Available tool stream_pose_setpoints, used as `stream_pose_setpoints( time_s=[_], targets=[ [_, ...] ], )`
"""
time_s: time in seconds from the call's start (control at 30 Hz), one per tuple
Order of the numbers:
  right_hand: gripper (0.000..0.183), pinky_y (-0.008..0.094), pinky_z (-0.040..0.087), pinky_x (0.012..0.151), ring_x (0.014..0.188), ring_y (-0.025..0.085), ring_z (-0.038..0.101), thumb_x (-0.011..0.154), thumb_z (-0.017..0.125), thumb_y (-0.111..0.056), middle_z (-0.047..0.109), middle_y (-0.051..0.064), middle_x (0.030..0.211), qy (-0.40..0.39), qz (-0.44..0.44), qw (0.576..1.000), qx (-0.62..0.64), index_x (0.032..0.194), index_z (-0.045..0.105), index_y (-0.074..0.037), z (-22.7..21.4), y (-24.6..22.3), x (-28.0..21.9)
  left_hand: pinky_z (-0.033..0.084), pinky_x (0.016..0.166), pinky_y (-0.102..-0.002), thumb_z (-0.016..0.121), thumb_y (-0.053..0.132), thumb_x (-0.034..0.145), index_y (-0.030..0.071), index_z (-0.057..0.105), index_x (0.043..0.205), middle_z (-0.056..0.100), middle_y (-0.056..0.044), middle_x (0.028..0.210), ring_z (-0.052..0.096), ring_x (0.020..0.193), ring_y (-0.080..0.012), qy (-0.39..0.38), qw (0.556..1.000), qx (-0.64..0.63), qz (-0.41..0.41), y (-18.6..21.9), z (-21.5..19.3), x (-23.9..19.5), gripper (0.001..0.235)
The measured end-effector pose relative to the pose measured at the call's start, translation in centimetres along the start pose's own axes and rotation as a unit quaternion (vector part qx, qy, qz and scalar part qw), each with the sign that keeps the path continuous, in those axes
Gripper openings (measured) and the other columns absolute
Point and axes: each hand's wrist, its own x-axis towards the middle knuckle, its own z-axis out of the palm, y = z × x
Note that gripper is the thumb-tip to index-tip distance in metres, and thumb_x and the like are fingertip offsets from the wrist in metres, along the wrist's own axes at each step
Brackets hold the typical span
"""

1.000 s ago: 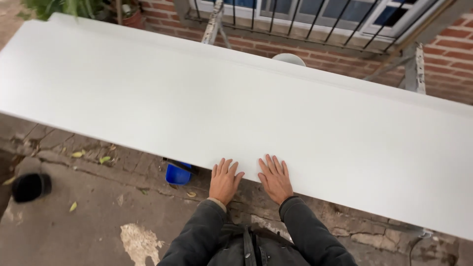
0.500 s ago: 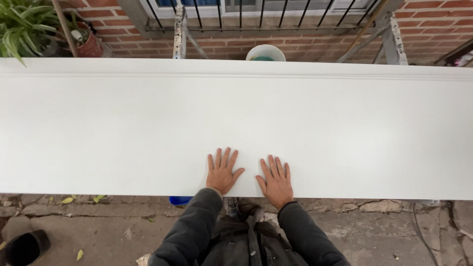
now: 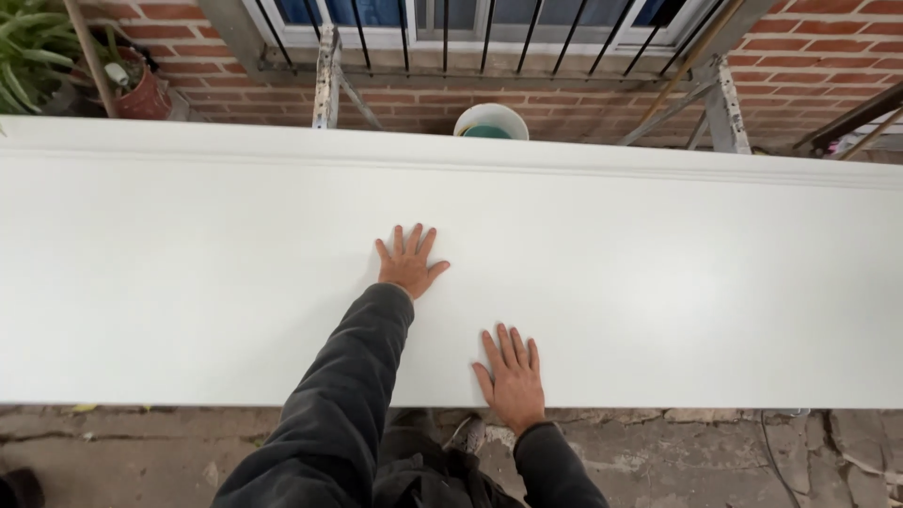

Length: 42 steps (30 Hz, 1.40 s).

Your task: The person positions a long white board on a workbench and places a wooden stick along its length. They then use a tape measure and a pencil to mark measurements on the board.

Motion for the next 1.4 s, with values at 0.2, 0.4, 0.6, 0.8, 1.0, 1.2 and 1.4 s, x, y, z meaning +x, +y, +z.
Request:
stream_pose_setpoints(
  time_s=[0.2, 0.4, 0.6, 0.8, 1.0, 1.2, 1.4],
  targets=[
    [0.057, 0.053, 0.022, 0.122, 0.147, 0.032, 0.037, 0.102, 0.050, -0.045, 0.043, 0.014, 0.158, 0.022, 0.021, 1.000, 0.005, 0.151, 0.048, -0.013, 0.7, -0.1, -0.1, 0.013, 0.119, -0.072, 0.038, 0.070, 0.097, 0.026, 0.017, 0.165, 0.012, 0.000, 0.173, 0.006, 0.158, -0.0375, -0.038, 0.999, -0.034, -0.002, -1.6, -3.2, 5.9, 0.083],
    [0.058, 0.052, 0.022, 0.120, 0.146, 0.032, 0.037, 0.100, 0.050, -0.044, 0.043, 0.015, 0.157, 0.016, 0.110, 0.994, -0.018, 0.149, 0.048, -0.014, 1.7, -0.6, 0.3, 0.013, 0.120, -0.068, 0.043, 0.072, 0.096, 0.022, 0.017, 0.164, 0.011, -0.005, 0.172, 0.006, 0.158, -0.0353, -0.019, 0.999, -0.040, 0.022, -3.2, -2.1, 11.7, 0.089],
    [0.058, 0.052, 0.022, 0.121, 0.146, 0.032, 0.038, 0.100, 0.050, -0.042, 0.045, 0.015, 0.156, 0.045, 0.154, 0.987, -0.028, 0.150, 0.048, -0.012, 3.3, 0.2, -0.1, 0.009, 0.122, -0.065, 0.061, 0.080, 0.081, 0.015, 0.020, 0.163, 0.018, -0.011, 0.170, 0.010, 0.157, -0.0358, -0.018, 0.997, -0.067, 0.044, -4.3, -3.6, 14.1, 0.112],
    [0.054, 0.050, 0.024, 0.121, 0.146, 0.030, 0.040, 0.101, 0.050, -0.039, 0.048, 0.014, 0.154, 0.066, 0.196, 0.978, -0.011, 0.147, 0.052, -0.011, 3.3, -0.4, -0.1, 0.013, 0.123, -0.059, 0.075, 0.075, 0.072, 0.003, 0.033, 0.156, 0.036, -0.018, 0.160, 0.024, 0.153, -0.0371, -0.026, 0.995, -0.084, 0.038, -4.7, -4.7, 15.8, 0.118],
    [0.050, 0.051, 0.025, 0.124, 0.148, 0.027, 0.041, 0.103, 0.049, -0.036, 0.050, 0.012, 0.154, 0.097, 0.247, 0.964, -0.022, 0.146, 0.054, -0.010, 4.4, -0.3, -0.7, 0.024, 0.122, -0.052, 0.077, 0.075, 0.071, -0.003, 0.054, 0.140, 0.056, -0.026, 0.141, 0.048, 0.137, -0.0386, 0.043, 0.991, -0.105, 0.070, -5.7, -2.9, 17.1, 0.107],
    [0.066, 0.056, 0.018, 0.123, 0.149, 0.036, 0.038, 0.093, 0.063, -0.049, 0.040, 0.022, 0.157, 0.110, 0.464, 0.877, -0.055, 0.143, 0.052, -0.008, 3.4, -1.3, -0.6, 0.041, 0.112, -0.048, 0.079, 0.071, 0.074, -0.006, 0.058, 0.134, 0.061, -0.028, 0.134, 0.055, 0.128, -0.0424, 0.035, 0.990, -0.111, 0.077, -6.2, -3.6, 18.5, 0.100],
    [0.095, 0.049, 0.051, 0.106, 0.122, 0.038, 0.061, 0.075, 0.083, -0.037, 0.054, 0.029, 0.135, 0.393, 0.566, 0.663, 0.291, 0.145, 0.037, 0.008, 1.0, -2.9, -1.7, 0.045, 0.109, -0.048, 0.082, 0.068, 0.073, -0.006, 0.058, 0.135, 0.061, -0.028, 0.133, 0.056, 0.126, -0.0417, 0.018, 0.991, -0.114, 0.065, -5.8, -3.9, 18.7, 0.099]
  ],
)
